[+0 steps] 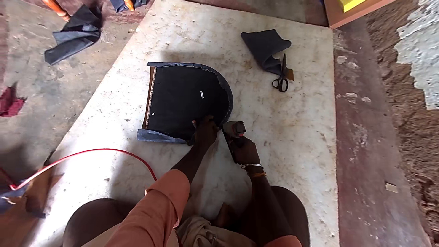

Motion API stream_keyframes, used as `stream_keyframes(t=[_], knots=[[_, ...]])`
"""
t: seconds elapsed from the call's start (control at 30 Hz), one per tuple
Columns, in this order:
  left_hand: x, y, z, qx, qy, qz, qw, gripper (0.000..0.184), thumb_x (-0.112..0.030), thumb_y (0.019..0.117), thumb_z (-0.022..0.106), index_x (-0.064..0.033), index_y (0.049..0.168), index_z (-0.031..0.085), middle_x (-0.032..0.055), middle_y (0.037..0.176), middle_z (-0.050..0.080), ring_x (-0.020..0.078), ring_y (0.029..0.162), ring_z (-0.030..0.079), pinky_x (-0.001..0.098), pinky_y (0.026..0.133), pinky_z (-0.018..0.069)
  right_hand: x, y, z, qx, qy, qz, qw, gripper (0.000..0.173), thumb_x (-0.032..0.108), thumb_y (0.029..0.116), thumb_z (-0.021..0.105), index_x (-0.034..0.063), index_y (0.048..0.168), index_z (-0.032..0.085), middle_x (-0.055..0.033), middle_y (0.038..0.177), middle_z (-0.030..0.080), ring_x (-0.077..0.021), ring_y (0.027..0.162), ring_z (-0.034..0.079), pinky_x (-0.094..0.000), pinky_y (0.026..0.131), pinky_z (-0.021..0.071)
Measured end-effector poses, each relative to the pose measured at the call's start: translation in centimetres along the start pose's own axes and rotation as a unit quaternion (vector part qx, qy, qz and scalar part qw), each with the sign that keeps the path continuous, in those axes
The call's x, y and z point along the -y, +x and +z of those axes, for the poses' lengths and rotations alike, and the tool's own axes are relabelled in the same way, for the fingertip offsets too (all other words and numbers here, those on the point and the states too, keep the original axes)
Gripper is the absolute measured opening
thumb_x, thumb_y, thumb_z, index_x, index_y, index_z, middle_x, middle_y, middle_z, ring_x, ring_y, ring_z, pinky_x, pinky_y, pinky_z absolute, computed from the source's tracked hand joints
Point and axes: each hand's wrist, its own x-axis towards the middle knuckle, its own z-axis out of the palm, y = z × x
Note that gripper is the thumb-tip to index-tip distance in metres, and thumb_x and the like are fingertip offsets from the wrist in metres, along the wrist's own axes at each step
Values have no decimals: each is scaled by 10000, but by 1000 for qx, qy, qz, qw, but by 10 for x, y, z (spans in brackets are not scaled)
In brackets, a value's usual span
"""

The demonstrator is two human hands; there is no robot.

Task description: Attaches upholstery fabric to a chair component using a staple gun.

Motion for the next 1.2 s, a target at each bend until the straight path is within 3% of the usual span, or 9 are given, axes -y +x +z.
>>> stream_keyframes(t=[0.1,0.2,0.3,0.4,0.57,0.63,0.8,0.9,1.2], knots=[[-1,-1,0,6,-11,-12,1000,298,-364,1023,606,-95,1037,733,-18,1579,449,252,1379,504,633,1151,336,8,3,1,1,-28,-3,1000,370,423,957,692,77,1087,705,-161,877,716,-343,836,706,-579,754,553],[-2,-1,-1,14,3,-26,1000,295,-368,1016,607,-103,1047,731,-18,1563,466,260,1305,571,584,1018,500,16,2,3,9,-61,7,998,362,411,967,675,99,1148,696,-156,910,726,-347,866,714,-581,767,558],[-2,-2,-2,18,25,-27,999,294,-364,1028,582,-114,1074,730,-41,1563,465,229,1306,574,550,1017,517,12,1,5,0,-63,-3,998,353,431,965,666,113,1113,698,-127,875,725,-321,841,715,-563,755,562],[-1,-2,-5,30,47,-12,998,331,-397,1044,554,-118,1108,720,-53,1589,432,200,1379,512,563,1141,405,6,-6,-1,-6,-48,-10,999,360,451,957,673,102,1041,702,-115,837,712,-298,810,708,-550,750,560],[-1,-5,-5,38,52,10,998,353,-387,1067,508,-105,1165,695,-54,1618,393,183,1461,418,601,1237,213,6,-8,3,7,-63,-15,998,358,434,951,660,115,1105,710,-111,911,733,-279,885,719,-532,813,564],[0,-5,-6,39,61,18,997,316,-354,1061,527,-116,1176,700,-55,1614,402,197,1437,452,561,1180,358,11,-8,6,15,-69,-11,997,361,427,950,660,119,1133,709,-105,943,739,-272,914,721,-523,837,562],[8,-7,-12,58,53,31,996,308,-355,1049,542,-121,1166,704,-74,1628,385,188,1449,441,555,1186,355,7,-5,13,9,-71,-5,997,379,459,949,648,136,1139,702,-82,934,743,-245,901,725,-501,828,572],[20,-3,-21,80,43,45,995,334,-422,1023,576,-135,1118,719,-85,1629,387,188,1433,457,588,1212,277,4,-9,11,2,-64,-7,998,389,436,933,663,114,1146,706,-95,952,745,-253,911,726,-506,836,574],[21,-3,-19,78,69,40,994,249,-301,1035,576,-121,1155,700,-74,1613,409,256,1332,554,551,1022,510,20,-12,16,46,-98,-2,994,362,390,936,648,124,1177,695,-100,998,744,-259,952,723,-498,855,565]])
